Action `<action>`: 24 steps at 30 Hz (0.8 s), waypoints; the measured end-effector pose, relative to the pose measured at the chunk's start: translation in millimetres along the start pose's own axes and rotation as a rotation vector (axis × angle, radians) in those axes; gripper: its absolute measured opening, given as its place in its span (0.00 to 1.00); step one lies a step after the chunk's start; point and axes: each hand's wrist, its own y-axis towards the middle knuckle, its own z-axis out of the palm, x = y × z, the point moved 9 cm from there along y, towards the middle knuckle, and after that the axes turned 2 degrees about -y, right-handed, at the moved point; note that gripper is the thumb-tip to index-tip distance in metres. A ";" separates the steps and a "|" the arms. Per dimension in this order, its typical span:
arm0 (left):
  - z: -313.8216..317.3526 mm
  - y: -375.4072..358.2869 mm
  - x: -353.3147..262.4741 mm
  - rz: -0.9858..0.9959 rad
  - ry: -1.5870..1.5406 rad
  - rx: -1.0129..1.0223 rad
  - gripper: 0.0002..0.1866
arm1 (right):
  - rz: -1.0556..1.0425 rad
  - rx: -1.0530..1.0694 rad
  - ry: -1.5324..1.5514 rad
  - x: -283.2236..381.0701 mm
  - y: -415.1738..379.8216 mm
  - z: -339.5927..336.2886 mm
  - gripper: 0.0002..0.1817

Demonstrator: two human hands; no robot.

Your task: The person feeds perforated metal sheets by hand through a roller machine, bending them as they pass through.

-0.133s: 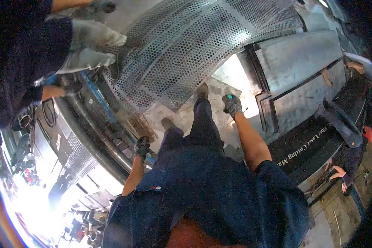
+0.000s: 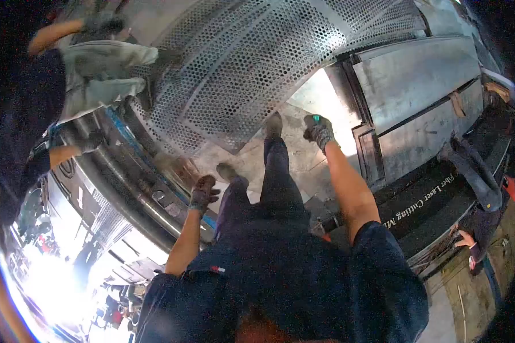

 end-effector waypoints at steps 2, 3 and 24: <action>83.7 15.3 -55.8 0.043 0.035 0.146 0.20 | -0.054 0.011 0.132 14.8 37.1 -11.7 0.17; 135.6 14.2 -73.6 0.062 -0.015 0.279 0.19 | 0.051 -0.001 0.430 24.0 29.1 -27.8 0.17; 321.6 135.9 -1.9 -0.139 0.163 0.361 0.18 | 0.029 0.081 1.079 -133.4 456.4 -30.5 0.26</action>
